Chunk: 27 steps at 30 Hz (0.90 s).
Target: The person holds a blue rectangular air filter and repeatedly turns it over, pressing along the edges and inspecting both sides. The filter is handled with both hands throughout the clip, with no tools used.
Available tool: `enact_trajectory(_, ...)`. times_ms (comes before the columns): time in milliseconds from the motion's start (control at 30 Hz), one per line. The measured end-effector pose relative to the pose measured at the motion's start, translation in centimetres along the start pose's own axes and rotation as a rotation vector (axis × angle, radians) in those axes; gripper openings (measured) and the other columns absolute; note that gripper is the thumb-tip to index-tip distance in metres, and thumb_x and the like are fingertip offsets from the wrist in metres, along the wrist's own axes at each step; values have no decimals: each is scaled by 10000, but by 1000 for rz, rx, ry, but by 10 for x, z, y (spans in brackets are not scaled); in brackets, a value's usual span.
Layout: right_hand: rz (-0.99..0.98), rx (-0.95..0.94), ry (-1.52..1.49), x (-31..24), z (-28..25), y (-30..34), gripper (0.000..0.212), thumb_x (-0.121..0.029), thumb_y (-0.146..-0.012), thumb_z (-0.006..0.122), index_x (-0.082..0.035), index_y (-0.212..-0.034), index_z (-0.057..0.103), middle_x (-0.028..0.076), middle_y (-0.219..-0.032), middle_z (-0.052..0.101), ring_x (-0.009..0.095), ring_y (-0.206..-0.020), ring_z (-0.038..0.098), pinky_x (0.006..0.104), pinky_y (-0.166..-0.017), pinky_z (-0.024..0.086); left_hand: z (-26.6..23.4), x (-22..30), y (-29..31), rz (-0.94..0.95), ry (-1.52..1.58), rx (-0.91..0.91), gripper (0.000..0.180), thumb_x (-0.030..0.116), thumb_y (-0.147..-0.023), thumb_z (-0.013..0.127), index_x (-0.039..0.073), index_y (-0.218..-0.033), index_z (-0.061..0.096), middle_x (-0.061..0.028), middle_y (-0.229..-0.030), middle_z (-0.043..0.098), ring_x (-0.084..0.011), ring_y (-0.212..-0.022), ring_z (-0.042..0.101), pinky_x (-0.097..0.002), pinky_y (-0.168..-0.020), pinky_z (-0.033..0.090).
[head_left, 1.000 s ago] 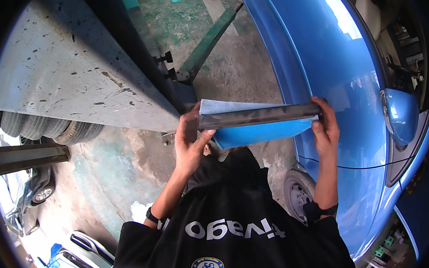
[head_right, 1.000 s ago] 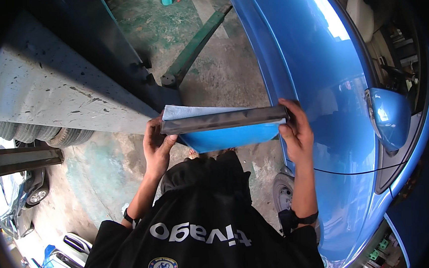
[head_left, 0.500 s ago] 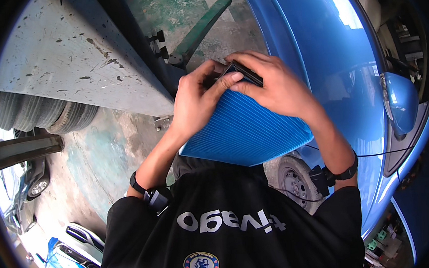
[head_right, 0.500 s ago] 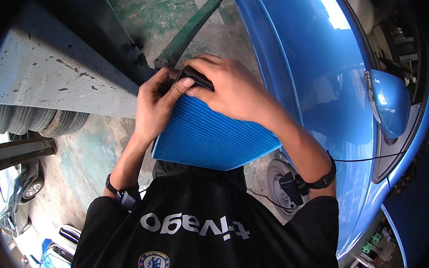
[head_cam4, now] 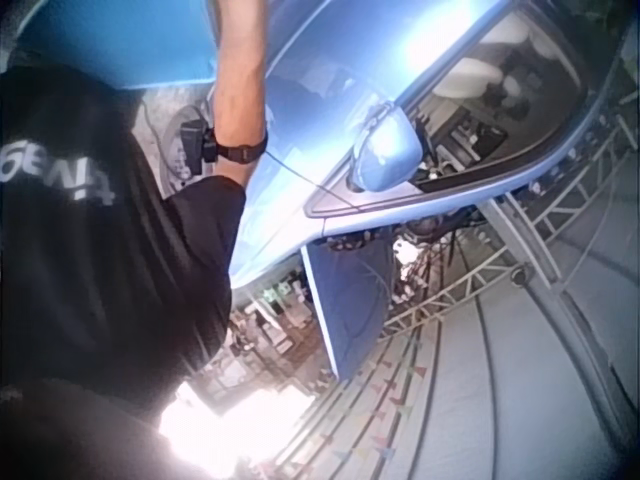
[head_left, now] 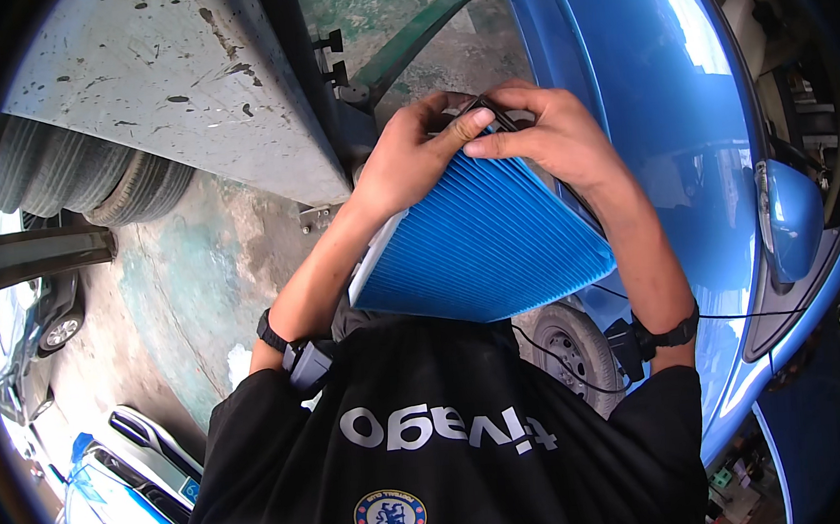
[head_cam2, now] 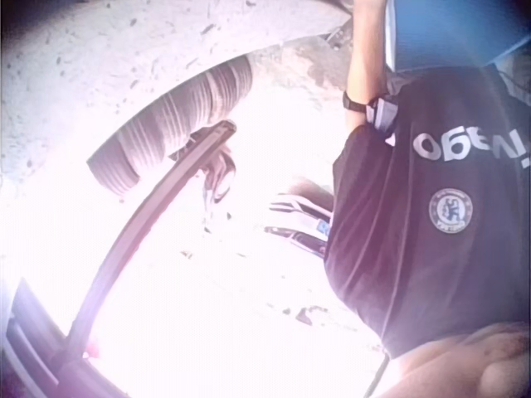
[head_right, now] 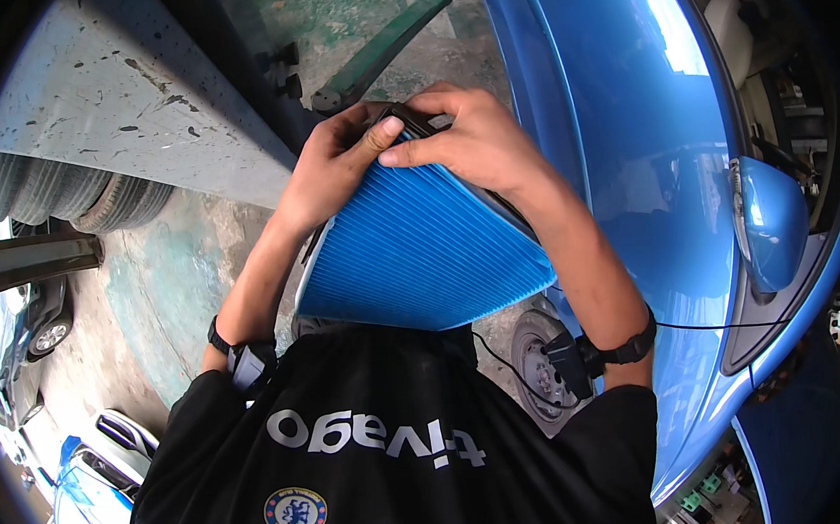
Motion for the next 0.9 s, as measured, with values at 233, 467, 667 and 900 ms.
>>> enact_trajectory(233,-1,16,-203,12,-6,1,665,-278,-639,873,65,-1155,631,178,-1002,681,229,-884,673,297,-796,529,-1,1,1,-105,-47,-68,614,432,-863,711,-104,-1139,593,-145,-951,683,-165,-865,652,-272,-769,528)
enact_trajectory(467,117,5,-268,20,-17,6,619,-157,-684,837,76,-1199,583,171,-1040,665,235,-950,650,312,-862,512,-15,-4,23,-131,-240,-365,967,355,-587,924,-92,-1303,452,-222,-1185,600,-278,-1123,581,-363,-1000,445)
enact_trajectory(667,62,24,-188,18,-17,7,636,-218,-691,836,65,-1207,593,190,-1074,664,251,-976,654,311,-864,514,-16,-13,30,-249,-163,-318,675,270,-644,904,-75,-1139,602,-133,-974,688,-195,-914,654,-306,-842,512)
enact_trajectory(900,-31,32,-78,24,-11,9,503,-280,-792,781,-36,-1206,631,102,-1062,673,187,-954,650,294,-840,514,-14,-12,33,-189,-296,-192,599,298,-671,884,-15,-1125,648,-80,-948,701,-172,-868,655,-302,-800,520)
Point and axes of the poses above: each hand's wrist, its own y-axis away from the middle knuckle, its own z-axis out of the palm, x = y × z, the point moved 3 cm from there along -y, towards the middle knuckle
